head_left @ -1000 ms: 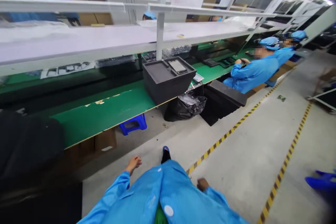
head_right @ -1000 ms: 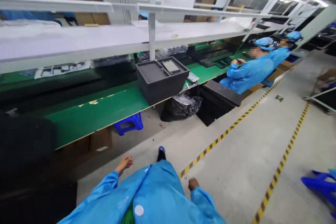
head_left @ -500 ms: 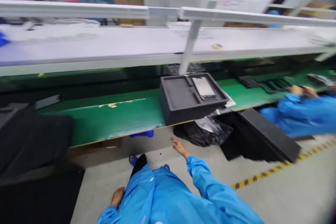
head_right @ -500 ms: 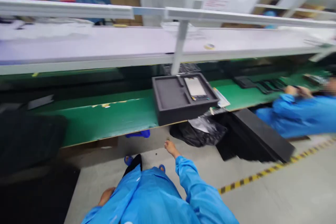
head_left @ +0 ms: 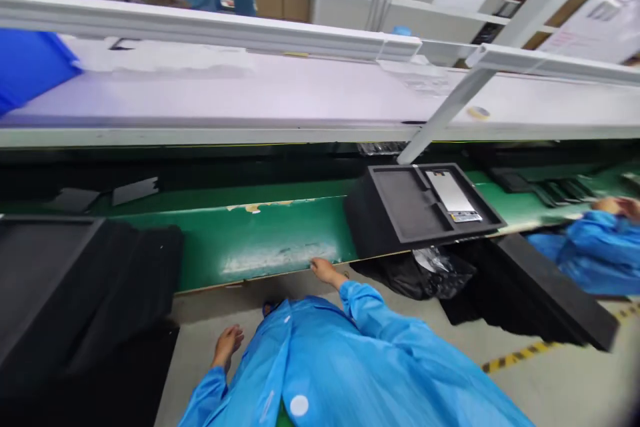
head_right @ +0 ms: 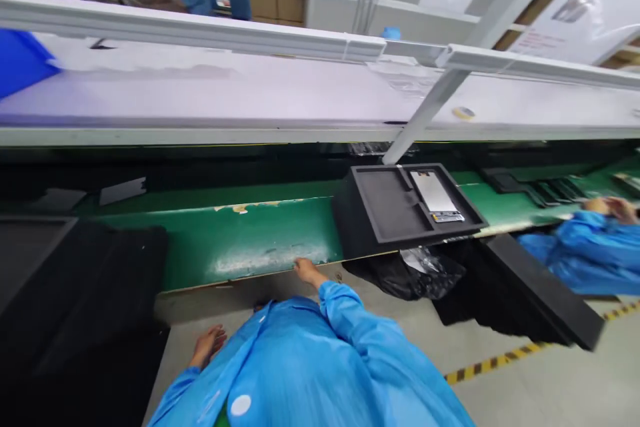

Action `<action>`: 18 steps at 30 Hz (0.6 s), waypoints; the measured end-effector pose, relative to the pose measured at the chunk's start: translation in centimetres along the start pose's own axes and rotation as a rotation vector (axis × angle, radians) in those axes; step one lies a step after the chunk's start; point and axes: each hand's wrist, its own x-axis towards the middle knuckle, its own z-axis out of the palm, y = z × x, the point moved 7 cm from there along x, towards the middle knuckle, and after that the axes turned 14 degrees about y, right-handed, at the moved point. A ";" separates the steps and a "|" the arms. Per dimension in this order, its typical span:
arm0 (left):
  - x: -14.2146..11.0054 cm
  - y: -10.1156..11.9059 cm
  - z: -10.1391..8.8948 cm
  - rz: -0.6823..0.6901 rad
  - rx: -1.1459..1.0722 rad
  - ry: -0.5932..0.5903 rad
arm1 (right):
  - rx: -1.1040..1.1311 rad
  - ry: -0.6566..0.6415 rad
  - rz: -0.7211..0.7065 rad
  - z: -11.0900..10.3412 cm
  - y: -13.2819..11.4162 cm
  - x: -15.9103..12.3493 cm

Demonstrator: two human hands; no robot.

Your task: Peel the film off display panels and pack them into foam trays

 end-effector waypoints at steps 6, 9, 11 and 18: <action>4.9 3.3 -4.1 0.049 -0.150 0.010 | 0.002 0.276 -0.161 -8.0 -6.3 4.1; 5.5 5.9 -3.2 0.071 -0.274 0.035 | -0.012 0.366 -0.161 -11.5 -6.0 5.4; 5.6 8.2 -2.0 0.075 -0.362 0.065 | -0.068 0.316 -0.143 -11.2 -5.3 7.7; 4.2 15.7 -0.9 0.111 -0.617 0.108 | -0.135 -0.086 -0.396 0.6 -14.8 18.8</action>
